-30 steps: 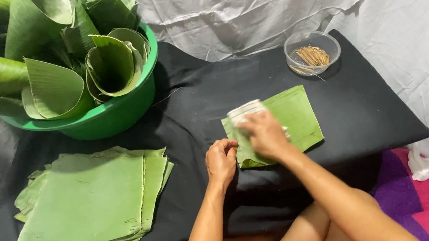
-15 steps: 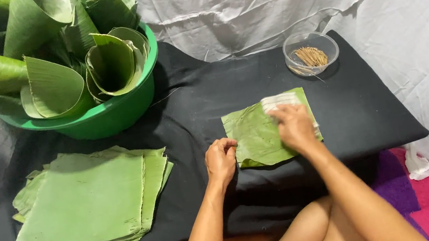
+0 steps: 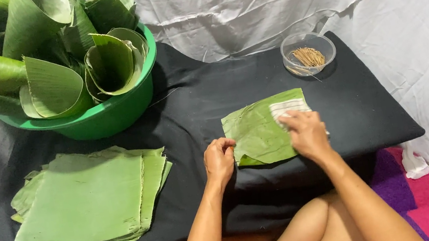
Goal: Cleaning banana leaves with a cloth and folding them into cone shapes secured with toothpicks.
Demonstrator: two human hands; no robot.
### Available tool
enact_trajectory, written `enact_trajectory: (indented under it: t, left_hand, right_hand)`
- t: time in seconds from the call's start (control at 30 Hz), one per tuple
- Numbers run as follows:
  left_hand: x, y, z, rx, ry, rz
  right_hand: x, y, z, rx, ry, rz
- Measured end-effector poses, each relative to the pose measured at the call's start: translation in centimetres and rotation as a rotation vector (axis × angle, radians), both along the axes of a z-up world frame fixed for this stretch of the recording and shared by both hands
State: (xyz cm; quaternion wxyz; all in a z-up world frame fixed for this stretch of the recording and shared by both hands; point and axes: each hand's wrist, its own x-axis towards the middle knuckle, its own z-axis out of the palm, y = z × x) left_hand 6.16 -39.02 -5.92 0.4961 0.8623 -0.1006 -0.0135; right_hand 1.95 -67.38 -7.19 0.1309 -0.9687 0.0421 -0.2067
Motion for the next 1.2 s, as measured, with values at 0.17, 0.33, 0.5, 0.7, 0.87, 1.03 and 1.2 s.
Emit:
enact_trajectory:
  t: [0.17,0.33,0.5,0.7,0.87,1.03,1.2]
  left_hand:
    - [-0.1,0.0,0.1,0.011,-0.002,0.0]
    - [0.2,-0.1,-0.1,0.016,-0.009,0.006]
    - [0.2,0.0,-0.2,-0.003,-0.014,0.01]
    - [0.0,-0.1,0.1,-0.005,-0.016,0.015]
    - [-0.1,0.0,0.4,-0.003,-0.023,0.01]
    - [0.1,0.0,0.4,0.011,-0.012,0.007]
    - [0.3,-0.1,0.2,0.002,0.003,0.023]
  right_hand:
    - [0.6,2.2,-1.3,0.008,0.043,-0.042]
    - [-0.1,8.9,0.0,0.069,0.114,0.118]
    - [-0.7,6.8,1.0,0.095,0.094,0.139]
    - [-0.8,-0.6,-0.2,0.008,0.103,-0.084]
    - [1.6,2.7,-1.5,0.009,0.118,0.002]
    - [2.8,7.3,1.6,0.062,0.16,0.184]
    - [3.9,4.6,2.1,0.107,0.229,0.085]
